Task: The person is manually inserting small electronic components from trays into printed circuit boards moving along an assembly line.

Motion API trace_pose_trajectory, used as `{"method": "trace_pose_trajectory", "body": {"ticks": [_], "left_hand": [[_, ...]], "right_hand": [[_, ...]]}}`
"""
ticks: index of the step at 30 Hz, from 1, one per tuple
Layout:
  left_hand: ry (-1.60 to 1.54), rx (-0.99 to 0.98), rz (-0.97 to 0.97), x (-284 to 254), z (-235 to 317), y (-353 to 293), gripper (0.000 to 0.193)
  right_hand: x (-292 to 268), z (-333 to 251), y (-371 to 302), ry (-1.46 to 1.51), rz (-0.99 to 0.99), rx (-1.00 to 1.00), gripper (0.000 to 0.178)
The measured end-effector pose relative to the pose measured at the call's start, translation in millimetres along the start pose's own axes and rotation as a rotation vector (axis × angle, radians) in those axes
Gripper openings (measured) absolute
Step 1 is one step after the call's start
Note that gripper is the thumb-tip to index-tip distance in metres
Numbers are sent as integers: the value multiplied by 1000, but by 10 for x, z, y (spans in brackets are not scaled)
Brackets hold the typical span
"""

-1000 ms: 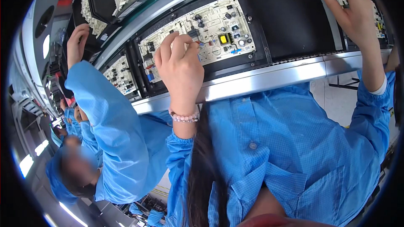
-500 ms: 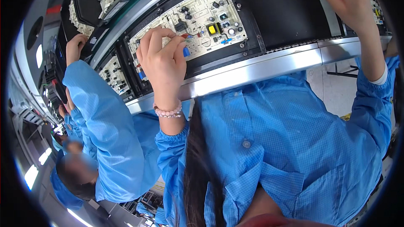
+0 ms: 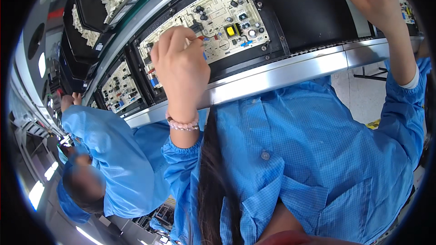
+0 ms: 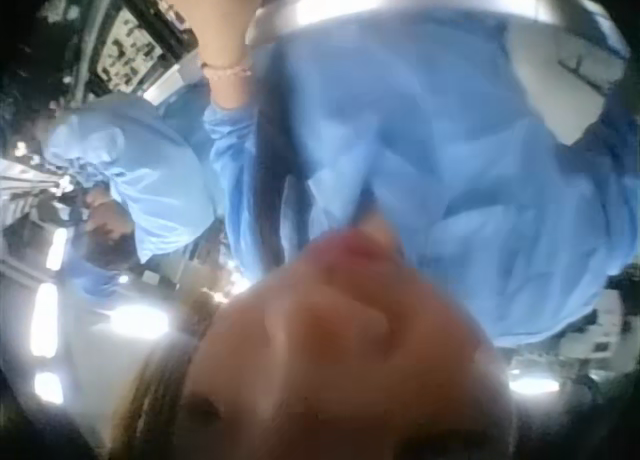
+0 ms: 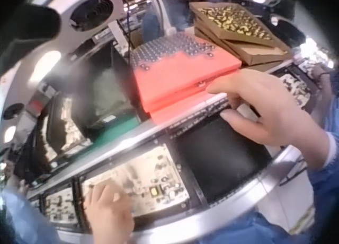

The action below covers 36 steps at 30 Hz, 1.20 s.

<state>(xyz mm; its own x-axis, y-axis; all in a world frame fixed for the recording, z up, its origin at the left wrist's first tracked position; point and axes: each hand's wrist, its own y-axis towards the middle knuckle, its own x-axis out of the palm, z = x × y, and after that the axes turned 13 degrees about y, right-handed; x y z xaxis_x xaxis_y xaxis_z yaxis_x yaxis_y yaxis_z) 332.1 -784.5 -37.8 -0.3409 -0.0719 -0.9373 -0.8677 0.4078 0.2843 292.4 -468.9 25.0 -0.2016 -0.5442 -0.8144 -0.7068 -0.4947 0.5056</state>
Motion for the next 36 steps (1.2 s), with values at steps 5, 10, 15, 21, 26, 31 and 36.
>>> {"method": "trace_pose_trajectory", "body": {"ticks": [5, 10, 15, 21, 26, 31, 36], "left_hand": [[36, 103, 53, 14, 87, 37, 8], [-88, 64, 24, 96, -85, 29, 6], [-218, -11, 21, 178, -208, -55, 6], [-276, 1, 62, 273, -267, -93, 6], [-268, -11, 107, 311, -240, -113, 7], [-183, 73, 111, 221, -185, 47, 6], [-39, 253, -8, -10, -200, 138, 4]], "right_hand": [[41, -28, 110, -18, -31, -69, 39], [1, -52, 213, -35, -78, -165, 37], [48, -21, 204, -35, -81, -168, 37], [100, -31, 181, -19, -82, -153, 36], [119, -14, 164, -16, -72, -126, 36], [125, 46, 187, -2, -56, -115, 34], [244, 239, 495, -18, 35, -324, 25]]}}
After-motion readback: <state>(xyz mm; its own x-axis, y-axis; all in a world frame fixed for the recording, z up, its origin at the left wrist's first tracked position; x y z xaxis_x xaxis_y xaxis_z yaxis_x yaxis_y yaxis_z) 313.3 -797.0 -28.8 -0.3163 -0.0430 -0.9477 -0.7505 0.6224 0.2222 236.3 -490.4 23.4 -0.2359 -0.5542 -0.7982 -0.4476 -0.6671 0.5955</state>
